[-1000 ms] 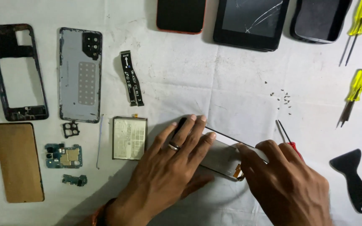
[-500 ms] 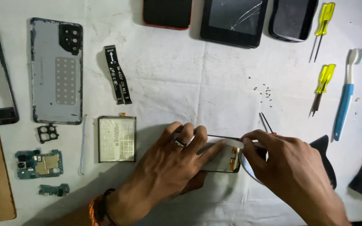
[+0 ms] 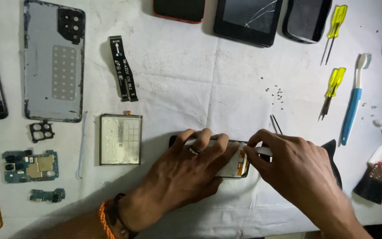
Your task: Preparing a smartphone chassis for motherboard reinstallation by applying adhesive tape and cleaning the frame with a toothbrush.
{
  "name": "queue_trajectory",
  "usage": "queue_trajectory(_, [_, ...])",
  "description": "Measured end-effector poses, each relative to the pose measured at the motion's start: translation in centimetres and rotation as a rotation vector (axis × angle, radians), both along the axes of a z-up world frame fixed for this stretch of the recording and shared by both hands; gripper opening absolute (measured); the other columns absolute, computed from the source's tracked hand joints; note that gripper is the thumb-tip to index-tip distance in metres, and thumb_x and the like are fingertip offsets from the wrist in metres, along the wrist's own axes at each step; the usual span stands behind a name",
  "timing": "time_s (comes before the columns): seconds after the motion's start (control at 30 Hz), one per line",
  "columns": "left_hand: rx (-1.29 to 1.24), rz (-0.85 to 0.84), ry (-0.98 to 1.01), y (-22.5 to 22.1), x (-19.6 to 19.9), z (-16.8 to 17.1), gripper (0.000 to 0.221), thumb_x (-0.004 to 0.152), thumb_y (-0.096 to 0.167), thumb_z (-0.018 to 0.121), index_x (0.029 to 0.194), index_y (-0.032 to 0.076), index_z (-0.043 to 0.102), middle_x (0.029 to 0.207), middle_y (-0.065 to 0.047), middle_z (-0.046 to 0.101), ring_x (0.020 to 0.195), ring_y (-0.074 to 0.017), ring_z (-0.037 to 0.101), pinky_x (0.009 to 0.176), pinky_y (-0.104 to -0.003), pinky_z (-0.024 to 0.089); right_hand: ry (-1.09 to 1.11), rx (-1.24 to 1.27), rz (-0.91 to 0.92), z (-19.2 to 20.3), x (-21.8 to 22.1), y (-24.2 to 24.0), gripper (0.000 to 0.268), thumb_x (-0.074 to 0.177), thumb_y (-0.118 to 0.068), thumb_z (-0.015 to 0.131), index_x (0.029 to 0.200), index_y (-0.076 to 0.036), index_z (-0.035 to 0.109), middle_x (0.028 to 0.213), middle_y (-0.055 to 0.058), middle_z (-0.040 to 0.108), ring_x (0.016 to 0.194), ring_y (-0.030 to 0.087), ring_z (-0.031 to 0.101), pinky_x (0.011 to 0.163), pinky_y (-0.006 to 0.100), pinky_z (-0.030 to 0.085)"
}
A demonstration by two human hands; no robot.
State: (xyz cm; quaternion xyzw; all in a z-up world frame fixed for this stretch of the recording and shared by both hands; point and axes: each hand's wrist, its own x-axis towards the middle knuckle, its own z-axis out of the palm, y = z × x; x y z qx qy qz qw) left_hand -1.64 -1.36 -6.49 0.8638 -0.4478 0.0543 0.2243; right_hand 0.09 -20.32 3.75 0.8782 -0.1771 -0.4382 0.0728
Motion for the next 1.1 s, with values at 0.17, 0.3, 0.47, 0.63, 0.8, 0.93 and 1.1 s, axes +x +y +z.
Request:
queue_trajectory(0.17, [0.001,-0.004,-0.052,0.1,0.0,-0.3,0.067,0.086,0.045,0.068,0.147,0.020,0.055,0.137,-0.001,0.048,0.121,-0.0245,0.052,0.099,-0.044,0.048,-0.112,0.101,0.092,-0.9,-1.3,-1.1,0.030,0.094,-0.061,0.058,0.106,-0.037,0.069,0.088,-0.011,0.080,0.070,0.022,0.074,0.060,0.040,0.053])
queue_trajectory(0.3, [-0.029,0.020,-0.026,-0.2,-0.2,-0.2,0.065,0.088,0.039,0.067,0.148,0.017,0.053,0.133,-0.002,0.049,0.119,-0.0246,0.055,0.099,-0.045,0.047,-0.450,0.373,0.392,-2.4,-3.3,-3.1,0.020,0.094,-0.042,0.068,0.100,-0.023,0.073,0.085,-0.007,0.079,0.053,0.018,0.071,0.039,0.037,0.053])
queue_trajectory(0.47, [-0.060,0.044,-0.012,-0.4,-0.5,-0.2,0.059,0.080,0.035,0.068,0.136,0.017,0.060,0.129,-0.002,0.049,0.113,-0.0234,0.055,0.095,-0.044,0.047,-0.572,0.384,0.690,-3.3,-4.6,-4.2,0.009,0.100,-0.028,0.063,0.104,-0.021,0.064,0.079,-0.004,0.064,0.055,0.018,0.064,0.039,0.036,0.051])
queue_trajectory(0.63, [-0.058,0.060,-0.019,-0.4,-0.7,-0.7,0.059,0.081,0.032,0.066,0.138,0.018,0.058,0.127,-0.002,0.050,0.113,-0.0239,0.055,0.096,-0.044,0.047,-0.604,0.483,0.889,-3.2,-5.2,-5.3,0.030,0.097,-0.020,0.068,0.126,-0.017,0.061,0.083,-0.002,0.062,0.058,0.011,0.063,0.046,0.030,0.060])
queue_trajectory(0.8, [-0.062,0.012,-0.030,-0.2,-0.7,-1.2,0.056,0.087,0.031,0.063,0.141,0.016,0.062,0.127,-0.004,0.048,0.115,-0.0237,0.054,0.101,-0.045,0.043,-0.834,0.583,0.872,-0.5,-6.1,-5.3,0.011,0.093,-0.020,0.075,0.097,-0.015,0.067,0.083,-0.002,0.070,0.063,0.013,0.065,0.062,0.029,0.055])
queue_trajectory(0.93, [-0.069,-0.071,0.032,1.0,-0.3,1.0,0.060,0.090,0.044,0.073,0.137,0.009,0.061,0.135,-0.011,0.058,0.126,-0.0280,0.052,0.104,-0.047,0.043,-0.919,0.602,0.587,-0.5,-8.5,-5.8,0.010,0.089,-0.017,0.076,0.095,-0.014,0.068,0.087,-0.003,0.076,0.059,0.012,0.064,0.060,0.027,0.053])
queue_trajectory(1.1, [-0.421,-0.023,0.399,0.6,-2.6,4.1,0.038,0.100,0.033,0.070,0.125,0.004,0.066,0.121,-0.011,0.062,0.113,-0.0301,0.059,0.101,-0.045,0.038,-0.862,0.782,0.511,-1.7,-10.7,-4.5,0.020,0.085,-0.017,0.079,0.101,-0.015,0.068,0.072,-0.002,0.068,0.049,0.011,0.056,0.050,0.027,0.050])
